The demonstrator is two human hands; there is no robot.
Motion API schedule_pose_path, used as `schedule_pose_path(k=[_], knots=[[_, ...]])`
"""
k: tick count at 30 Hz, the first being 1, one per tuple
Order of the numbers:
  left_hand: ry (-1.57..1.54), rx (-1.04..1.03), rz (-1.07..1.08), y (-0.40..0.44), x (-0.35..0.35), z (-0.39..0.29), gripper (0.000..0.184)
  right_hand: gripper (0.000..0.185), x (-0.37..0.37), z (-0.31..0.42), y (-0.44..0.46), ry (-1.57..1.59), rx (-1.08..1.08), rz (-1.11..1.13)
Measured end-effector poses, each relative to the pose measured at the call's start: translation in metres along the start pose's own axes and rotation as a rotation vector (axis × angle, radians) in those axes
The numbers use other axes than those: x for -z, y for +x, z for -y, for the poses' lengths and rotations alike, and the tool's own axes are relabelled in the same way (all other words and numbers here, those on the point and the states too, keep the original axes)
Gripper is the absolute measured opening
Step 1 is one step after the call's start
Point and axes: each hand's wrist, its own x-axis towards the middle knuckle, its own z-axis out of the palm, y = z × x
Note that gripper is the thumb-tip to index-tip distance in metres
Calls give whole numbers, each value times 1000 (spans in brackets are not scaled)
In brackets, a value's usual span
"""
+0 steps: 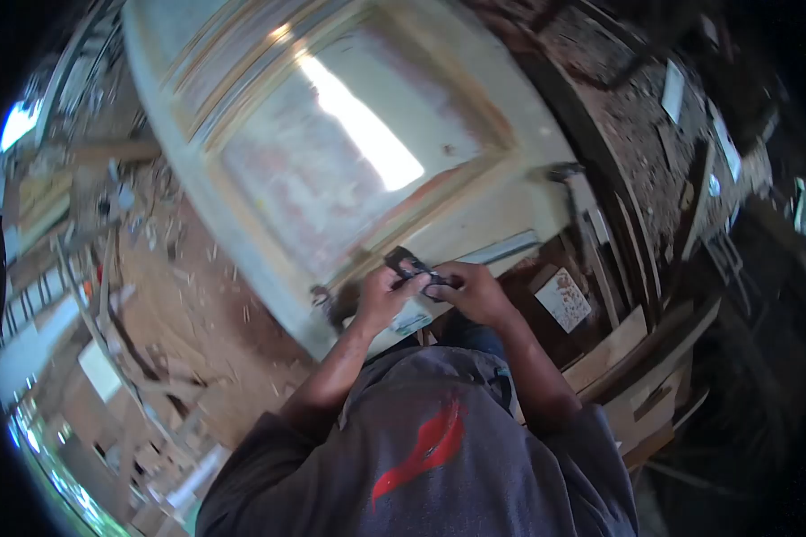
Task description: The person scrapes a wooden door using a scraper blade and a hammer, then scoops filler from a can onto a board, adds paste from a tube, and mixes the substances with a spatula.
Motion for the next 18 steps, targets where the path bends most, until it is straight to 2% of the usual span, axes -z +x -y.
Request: schedule_pose_path(k=[1,3,4,6,9,10,13,15,18], knots=[[62,-31,16,-14,16,3,22,21,-13,-8,-4,24,-15,-11],[-51,50,23,-43,48,29,25,19,-43,7,-15,5,-57,-78],[-45,80,16,-59,65,29,25,18,-59,16,-20,132,-88,-108],[-82,79,73,-84,98,44,24,15,-81,-3,-26,191,-133,-163],[202,91,101,-132,175,51,26,14,-141,-3,-41,217,-90,-364],[286,13,-2,-141,191,59,22,14,-154,1,-46,225,-57,-438],[379,-69,-123,-156,238,74,22,14,-190,12,-61,169,-17,-538],[478,-94,-121,-154,267,104,25,17,-207,9,-70,144,-15,-586],[638,-217,-121,-157,279,105,30,23,-235,9,-81,139,-22,-631]])
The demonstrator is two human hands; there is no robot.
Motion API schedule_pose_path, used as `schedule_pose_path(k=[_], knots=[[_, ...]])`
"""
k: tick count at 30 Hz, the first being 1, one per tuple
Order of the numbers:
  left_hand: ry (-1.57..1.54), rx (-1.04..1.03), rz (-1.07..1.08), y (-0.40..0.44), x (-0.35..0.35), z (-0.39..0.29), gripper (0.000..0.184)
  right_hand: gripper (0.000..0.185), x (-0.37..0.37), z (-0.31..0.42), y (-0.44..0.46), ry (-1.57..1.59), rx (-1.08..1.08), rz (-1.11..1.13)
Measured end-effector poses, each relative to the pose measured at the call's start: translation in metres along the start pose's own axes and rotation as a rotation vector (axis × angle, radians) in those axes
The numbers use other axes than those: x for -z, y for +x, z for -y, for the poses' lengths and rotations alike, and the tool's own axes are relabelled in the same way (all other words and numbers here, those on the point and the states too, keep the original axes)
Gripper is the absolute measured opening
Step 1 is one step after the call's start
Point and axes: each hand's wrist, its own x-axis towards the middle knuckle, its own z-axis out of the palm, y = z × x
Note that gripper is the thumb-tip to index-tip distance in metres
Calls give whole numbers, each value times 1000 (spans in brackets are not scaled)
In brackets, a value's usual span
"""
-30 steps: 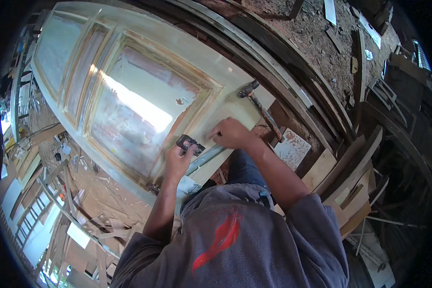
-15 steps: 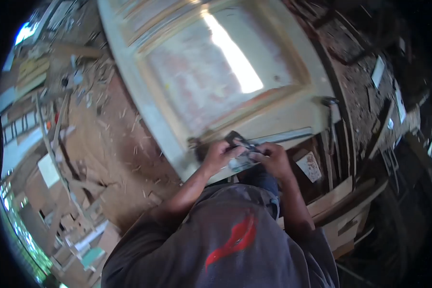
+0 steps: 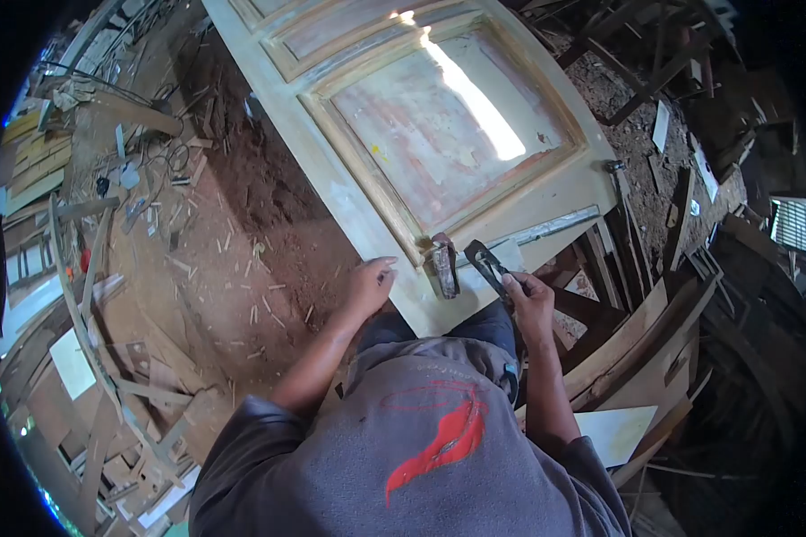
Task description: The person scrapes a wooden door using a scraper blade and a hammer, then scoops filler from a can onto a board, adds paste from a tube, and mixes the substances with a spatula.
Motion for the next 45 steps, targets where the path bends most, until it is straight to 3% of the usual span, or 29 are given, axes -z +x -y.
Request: schedule_pose_path(k=[9,12,15,16,19,21,23,26,29,32,33,34,35,36,40,43,45], knots=[[278,-368,-124,-6,-34,-8,39,33,-48,-17,-79,14,134,-136],[327,-310,45,-10,-35,-9,37,25,-67,-27,-120,63,152,-224],[226,-587,384,-15,-26,2,41,26,-81,-63,-156,161,118,-300],[277,-553,422,-21,-23,0,42,27,-89,-74,-176,188,89,-334],[240,-531,199,-30,-11,-1,49,28,-108,-84,-229,74,45,-456],[323,-510,336,-17,7,6,59,28,-124,-92,-248,67,-40,-474],[336,-558,470,-3,29,15,64,28,-147,-101,-252,153,26,-498],[288,-869,698,-6,78,2,75,29,-188,-52,-246,230,-31,-508],[165,-794,901,-36,115,3,84,30,-233,-24,-217,124,-99,-435],[36,-416,948,-45,133,22,73,32,-294,22,-192,358,-66,-429],[28,-280,977,-45,141,22,70,35,-318,-2,-178,352,41,-445],[-101,-237,1071,-43,140,33,56,35,-339,-10,-169,302,117,-455],[-41,-276,1091,-43,140,42,54,35,-354,-15,-166,249,189,-464],[20,-320,1106,-41,140,49,54,34,-356,-13,-167,194,34,-394],[211,-382,1295,-18,167,32,61,34,-316,-1,-169,429,-162,-428],[191,-226,1072,-6,169,81,70,29,-254,-26,-159,-31,-234,-402],[288,-157,971,7,176,117,67,29,-218,-91,-132,-79,-108,-367]])
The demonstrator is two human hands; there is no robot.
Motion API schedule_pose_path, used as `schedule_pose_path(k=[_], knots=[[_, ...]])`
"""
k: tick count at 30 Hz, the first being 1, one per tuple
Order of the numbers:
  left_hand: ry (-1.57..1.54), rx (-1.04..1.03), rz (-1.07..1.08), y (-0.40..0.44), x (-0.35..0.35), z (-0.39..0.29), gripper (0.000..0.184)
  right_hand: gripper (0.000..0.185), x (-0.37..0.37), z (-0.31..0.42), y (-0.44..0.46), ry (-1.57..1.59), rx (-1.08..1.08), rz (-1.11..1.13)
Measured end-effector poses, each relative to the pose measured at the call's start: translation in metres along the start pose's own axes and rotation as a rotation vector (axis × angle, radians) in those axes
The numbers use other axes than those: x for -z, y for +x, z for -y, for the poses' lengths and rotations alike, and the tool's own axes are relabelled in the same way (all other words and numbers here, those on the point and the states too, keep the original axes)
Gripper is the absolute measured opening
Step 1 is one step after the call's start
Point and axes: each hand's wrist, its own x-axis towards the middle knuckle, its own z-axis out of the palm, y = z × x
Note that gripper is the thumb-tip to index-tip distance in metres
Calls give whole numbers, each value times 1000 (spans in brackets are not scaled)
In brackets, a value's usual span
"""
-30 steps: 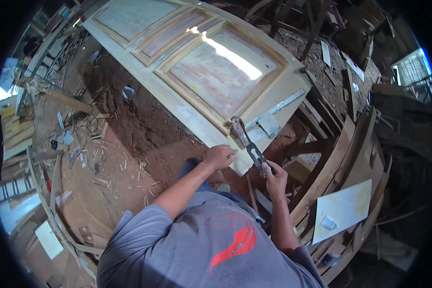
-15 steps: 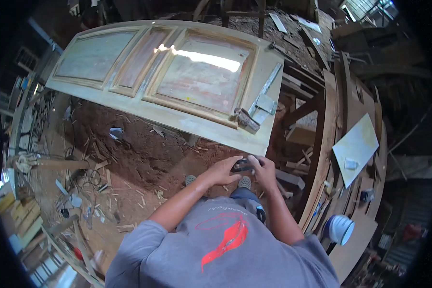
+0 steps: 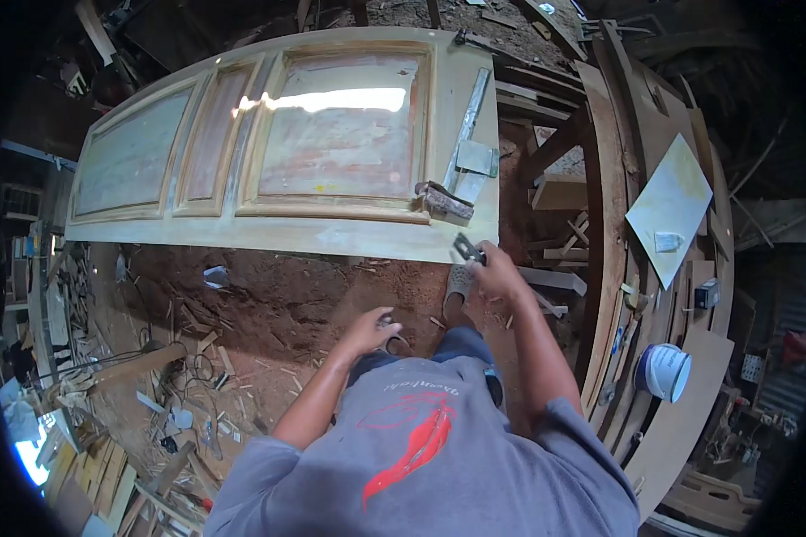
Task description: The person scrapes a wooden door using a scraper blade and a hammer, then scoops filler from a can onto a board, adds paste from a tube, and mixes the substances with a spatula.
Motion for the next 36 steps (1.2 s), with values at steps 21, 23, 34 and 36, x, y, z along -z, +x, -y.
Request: schedule_pose_path(k=[21,23,34,36], knots=[[246,-149,-472,105,13,-134,60,33,17,18,93,4,31,-108],[469,-220,-555,118,15,-149,81,32,29,15,90,-22,89,-71],[537,46,-332,141,16,-132,121,33,34,2,96,-17,162,-36],[546,94,-322,141,12,-133,119,32,20,-10,99,47,59,-52]])
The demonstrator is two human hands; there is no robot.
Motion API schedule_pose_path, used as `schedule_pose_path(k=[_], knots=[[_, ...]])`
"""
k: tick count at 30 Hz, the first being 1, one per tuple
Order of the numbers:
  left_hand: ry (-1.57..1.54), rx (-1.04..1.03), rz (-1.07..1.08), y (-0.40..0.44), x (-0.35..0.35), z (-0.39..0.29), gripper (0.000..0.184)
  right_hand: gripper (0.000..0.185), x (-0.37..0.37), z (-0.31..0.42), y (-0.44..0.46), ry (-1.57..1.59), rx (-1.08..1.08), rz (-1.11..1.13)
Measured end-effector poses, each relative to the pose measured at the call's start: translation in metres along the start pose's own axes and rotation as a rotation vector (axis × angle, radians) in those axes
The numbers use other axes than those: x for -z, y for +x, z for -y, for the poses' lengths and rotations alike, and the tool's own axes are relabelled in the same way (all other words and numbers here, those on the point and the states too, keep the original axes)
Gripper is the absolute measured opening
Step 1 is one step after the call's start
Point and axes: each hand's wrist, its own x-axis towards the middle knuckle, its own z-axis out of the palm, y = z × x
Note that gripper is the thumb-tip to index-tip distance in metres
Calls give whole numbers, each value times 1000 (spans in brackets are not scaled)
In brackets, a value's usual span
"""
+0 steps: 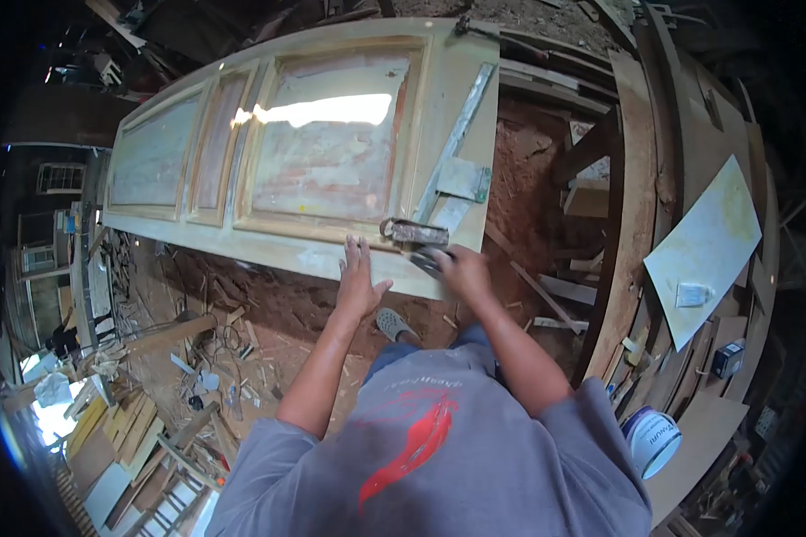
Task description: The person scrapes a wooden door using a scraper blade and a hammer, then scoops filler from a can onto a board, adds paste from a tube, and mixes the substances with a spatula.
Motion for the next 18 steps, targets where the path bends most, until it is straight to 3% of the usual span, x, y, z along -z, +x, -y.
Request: schedule_pose_path(k=[1,4,7,10,12,13,16,17,18], knots=[[-10,-19,-44,1,-6,2,121,32,-30,1,2,-32,99,-196],[-5,-27,-52,2,-9,3,123,35,8,27,4,-89,88,18],[-19,3,-6,4,2,-2,123,34,25,8,0,12,31,31],[1,15,-20,-11,-13,-1,119,33,-12,14,18,-78,179,-117],[16,22,-70,-1,-1,-17,116,34,1,16,23,-28,124,12],[114,15,-136,-5,2,-27,104,35,-5,0,27,-40,133,21],[-14,-158,-333,-11,-10,-39,87,39,-3,4,21,-31,93,-15],[-26,-306,-417,-9,-21,-43,75,41,-5,7,14,-15,63,-46],[-40,-358,-385,-10,-26,-53,75,42,-5,10,9,0,28,-75]])
